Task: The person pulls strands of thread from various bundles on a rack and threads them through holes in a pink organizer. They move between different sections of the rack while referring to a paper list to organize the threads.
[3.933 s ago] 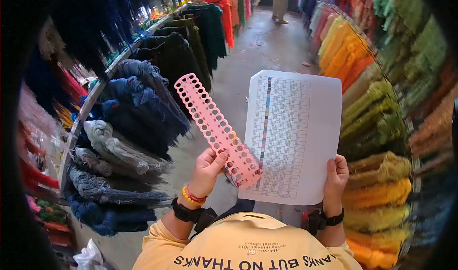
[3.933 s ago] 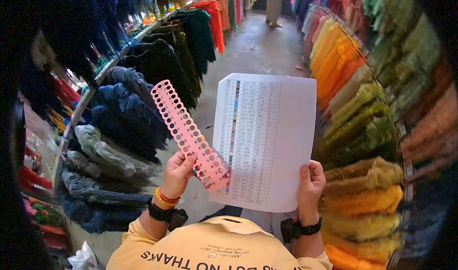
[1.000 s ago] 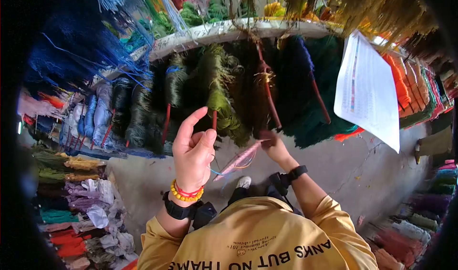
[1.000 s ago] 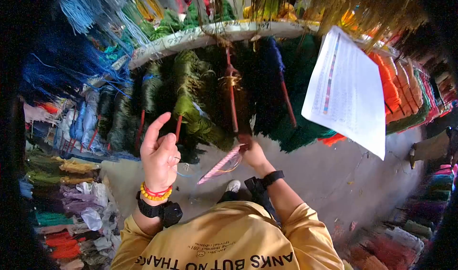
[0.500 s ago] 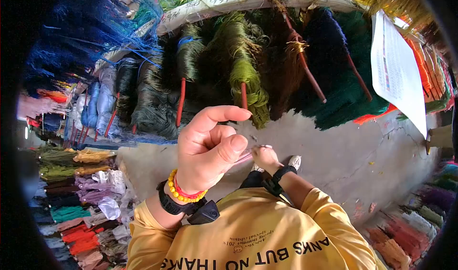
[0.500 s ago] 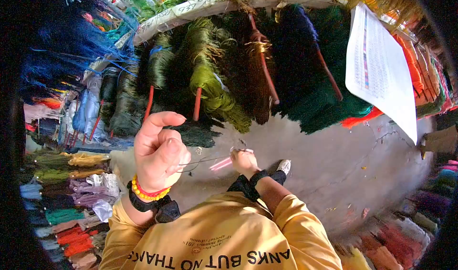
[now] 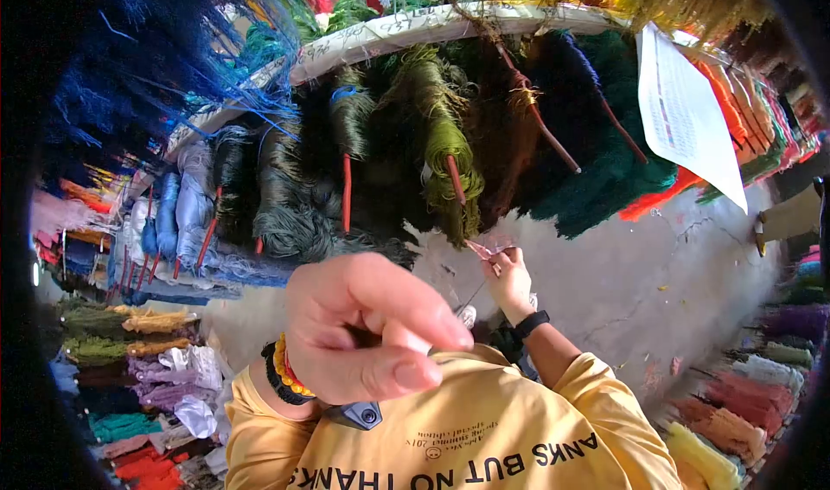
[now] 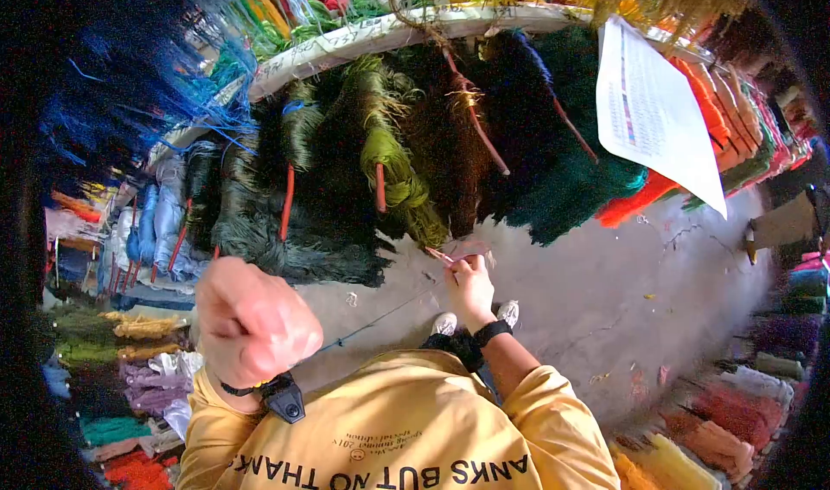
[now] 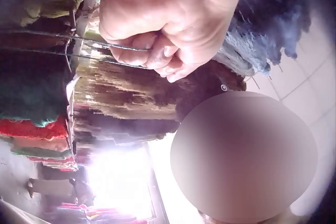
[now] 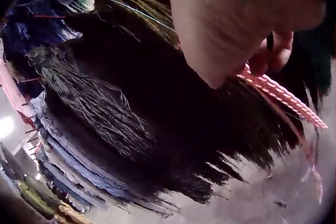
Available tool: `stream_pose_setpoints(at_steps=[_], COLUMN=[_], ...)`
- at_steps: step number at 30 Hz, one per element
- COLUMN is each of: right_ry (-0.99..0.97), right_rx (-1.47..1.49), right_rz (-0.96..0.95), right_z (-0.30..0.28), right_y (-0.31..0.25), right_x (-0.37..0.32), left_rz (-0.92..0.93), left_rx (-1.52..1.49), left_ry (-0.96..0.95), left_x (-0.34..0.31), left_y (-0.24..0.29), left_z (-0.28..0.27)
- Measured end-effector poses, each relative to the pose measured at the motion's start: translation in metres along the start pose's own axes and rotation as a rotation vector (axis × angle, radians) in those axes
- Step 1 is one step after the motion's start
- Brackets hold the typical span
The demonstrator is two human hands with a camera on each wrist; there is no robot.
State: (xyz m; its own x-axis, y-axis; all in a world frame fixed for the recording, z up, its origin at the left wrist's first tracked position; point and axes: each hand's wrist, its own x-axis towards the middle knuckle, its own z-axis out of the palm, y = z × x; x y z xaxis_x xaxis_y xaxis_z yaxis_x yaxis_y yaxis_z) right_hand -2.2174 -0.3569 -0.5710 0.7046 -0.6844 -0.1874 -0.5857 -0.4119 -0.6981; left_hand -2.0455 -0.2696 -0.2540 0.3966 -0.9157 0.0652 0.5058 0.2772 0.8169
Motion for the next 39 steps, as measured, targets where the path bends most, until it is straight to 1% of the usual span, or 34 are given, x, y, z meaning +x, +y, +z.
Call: stream_pose_setpoints(at_steps=[2, 3, 6, 8, 9, 11, 12, 13, 14, 16, 17, 18, 20, 21, 23, 24, 26, 27, 30, 31, 34, 35, 38, 39], right_ry=[0.025, 0.055, 0.069, 0.075, 0.078, 0.075, 0.074, 0.127, 0.144, 0.153, 0.165, 0.186, 0.197, 0.183, 0.146, 0.104, 0.059, 0.028, -0.072, -0.073, 0.138, 0.078, -0.037, -0.020], right_rx=[0.002, 0.016, 0.052, 0.142, 0.187, 0.219, 0.234, 0.283, 0.417, 0.941, 0.918, 1.002, 1.108, 1.104, 1.098, 1.093, 1.103, 1.091, 1.137, 1.004, 0.353, 0.558, 0.815, 0.874], right_rz=[0.113, 0.101, 0.155, 0.157, 0.158, 0.158, 0.158, 0.121, 0.134, 0.375, 0.398, 0.386, 0.336, 0.310, 0.254, 0.259, 0.211, 0.226, 0.241, 0.134, 0.002, 0.139, 0.065, 0.035], right_z=[-0.011, -0.012, -0.012, -0.013, -0.015, -0.021, -0.025, -0.026, -0.024, -0.056, -0.073, -0.088, -0.111, -0.119, -0.132, -0.141, -0.146, -0.153, -0.179, -0.183, -0.224, -0.240, -0.264, -0.260], right_y=[-0.007, -0.007, -0.003, -0.008, -0.010, -0.007, -0.004, 0.007, 0.023, -0.001, -0.008, -0.016, -0.023, -0.027, -0.040, -0.052, -0.059, -0.063, -0.058, -0.042, -0.010, -0.005, -0.024, -0.033], right_x=[0.001, 0.000, 0.003, 0.003, 0.003, 0.003, 0.003, 0.001, 0.001, 0.000, -0.002, -0.005, -0.012, -0.015, -0.022, -0.025, -0.029, -0.032, -0.039, -0.041, -0.049, -0.051, -0.050, -0.048], left_rz=[0.002, 0.002, -0.013, 0.009, 0.011, 0.002, -0.006, -0.015, -0.185, -0.271, -0.257, -0.234, -0.069, -0.122, -0.084, -0.077, -0.149, -0.184, -0.290, -0.260, -0.232, -0.194, -0.025, -0.012], left_rx=[-0.011, -0.036, -0.074, -0.117, -0.117, -0.025, 0.069, 0.163, 0.387, 0.904, 1.150, 1.396, 1.579, 1.547, 1.277, 1.124, 0.953, 0.867, 0.870, 0.928, 0.963, 1.034, 1.170, 1.146], left_ry=[-0.040, -0.087, -0.093, -0.178, -0.189, -0.238, -0.276, -0.315, -0.418, -0.605, -0.632, -0.650, -0.504, -0.436, -0.302, -0.249, -0.248, -0.250, -0.248, -0.260, -0.304, -0.309, -0.400, -0.420], left_x=[0.000, 0.000, 0.007, 0.008, 0.009, 0.008, 0.009, 0.011, 0.014, 0.013, 0.009, 0.002, -0.009, -0.007, 0.003, 0.007, 0.017, 0.022, 0.031, 0.035, 0.047, 0.051, 0.055, 0.057], left_y=[0.006, 0.008, 0.014, 0.012, 0.012, 0.010, 0.007, 0.006, 0.011, -0.009, -0.023, -0.039, -0.071, -0.081, -0.106, -0.119, -0.137, -0.144, -0.159, -0.159, -0.161, -0.158, -0.166, -0.169], left_z=[0.004, 0.003, 0.020, 0.020, 0.022, 0.021, 0.014, 0.009, 0.005, -0.004, -0.013, -0.024, -0.045, -0.049, -0.049, -0.047, -0.038, -0.033, -0.020, -0.015, 0.000, 0.010, 0.034, 0.042])
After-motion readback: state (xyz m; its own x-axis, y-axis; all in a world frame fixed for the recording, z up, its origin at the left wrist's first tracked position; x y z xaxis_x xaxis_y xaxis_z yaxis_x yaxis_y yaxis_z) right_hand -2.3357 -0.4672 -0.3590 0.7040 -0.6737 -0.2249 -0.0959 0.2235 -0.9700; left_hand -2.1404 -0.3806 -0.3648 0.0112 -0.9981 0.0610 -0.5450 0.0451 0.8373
